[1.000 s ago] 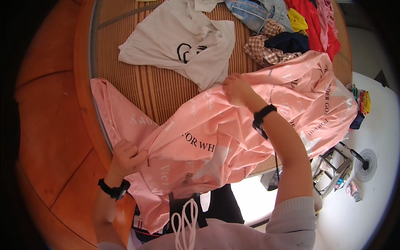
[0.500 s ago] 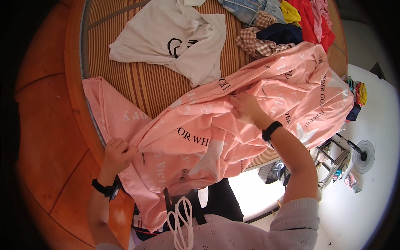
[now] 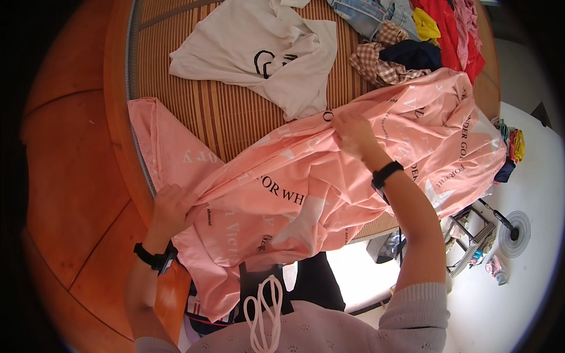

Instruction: The person folds black leggings and a pink sweatshirt by hand on a low bed before placing them onto a stack of clothes.

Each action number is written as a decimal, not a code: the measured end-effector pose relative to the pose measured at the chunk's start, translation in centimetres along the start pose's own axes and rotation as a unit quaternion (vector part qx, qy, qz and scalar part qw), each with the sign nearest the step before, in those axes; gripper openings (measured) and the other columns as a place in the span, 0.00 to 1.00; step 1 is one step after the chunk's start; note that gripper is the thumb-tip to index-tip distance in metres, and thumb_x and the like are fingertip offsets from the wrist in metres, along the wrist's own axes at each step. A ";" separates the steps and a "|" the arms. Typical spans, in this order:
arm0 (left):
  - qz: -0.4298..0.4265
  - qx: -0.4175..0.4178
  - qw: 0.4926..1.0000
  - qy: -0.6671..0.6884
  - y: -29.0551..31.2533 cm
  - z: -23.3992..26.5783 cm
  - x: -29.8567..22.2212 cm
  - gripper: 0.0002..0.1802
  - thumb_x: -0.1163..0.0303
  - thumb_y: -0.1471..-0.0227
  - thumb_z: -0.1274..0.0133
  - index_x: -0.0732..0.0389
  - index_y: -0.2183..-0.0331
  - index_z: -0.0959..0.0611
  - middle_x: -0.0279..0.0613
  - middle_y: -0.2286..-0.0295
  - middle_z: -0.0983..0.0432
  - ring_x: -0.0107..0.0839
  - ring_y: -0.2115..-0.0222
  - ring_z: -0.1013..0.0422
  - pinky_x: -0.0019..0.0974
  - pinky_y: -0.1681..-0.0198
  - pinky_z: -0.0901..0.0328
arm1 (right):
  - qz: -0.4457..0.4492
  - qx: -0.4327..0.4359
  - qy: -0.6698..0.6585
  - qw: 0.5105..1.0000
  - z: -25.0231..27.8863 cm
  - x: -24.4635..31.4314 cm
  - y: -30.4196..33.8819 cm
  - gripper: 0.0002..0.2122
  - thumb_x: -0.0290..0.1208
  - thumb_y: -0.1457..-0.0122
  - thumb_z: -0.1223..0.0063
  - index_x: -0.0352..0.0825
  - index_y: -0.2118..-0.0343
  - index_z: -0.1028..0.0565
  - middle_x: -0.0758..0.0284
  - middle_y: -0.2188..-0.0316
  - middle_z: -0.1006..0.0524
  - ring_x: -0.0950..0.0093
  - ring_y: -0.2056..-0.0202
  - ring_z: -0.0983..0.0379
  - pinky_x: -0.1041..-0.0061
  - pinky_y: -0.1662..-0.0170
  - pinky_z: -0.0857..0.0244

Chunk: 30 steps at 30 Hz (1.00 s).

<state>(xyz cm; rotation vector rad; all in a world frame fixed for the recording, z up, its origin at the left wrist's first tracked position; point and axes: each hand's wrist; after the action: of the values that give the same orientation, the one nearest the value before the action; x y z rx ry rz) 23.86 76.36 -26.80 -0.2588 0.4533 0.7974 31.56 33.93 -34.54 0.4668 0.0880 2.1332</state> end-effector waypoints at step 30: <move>0.086 -0.129 0.979 0.129 -26.1 -3.8 -9.3 0.16 0.66 0.52 0.47 0.65 0.81 0.32 0.49 0.85 0.37 0.47 0.82 0.38 0.41 0.79 0.43 | -0.165 -0.399 -0.108 0.895 11.7 0.5 6.7 0.13 0.25 0.57 0.47 0.38 0.64 0.29 0.63 0.65 0.31 0.62 0.59 0.36 0.65 0.57 0.43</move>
<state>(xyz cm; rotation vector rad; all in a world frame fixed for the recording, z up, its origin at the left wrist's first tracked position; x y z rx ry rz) 36.28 51.39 -24.23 -0.5760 0.6220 0.9979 30.30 29.19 -22.03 0.1695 -0.7590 1.5858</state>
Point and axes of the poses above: each hand's wrist, its own y-axis away from the middle knuckle, its own z-axis out of the back of the hand, x = y × z
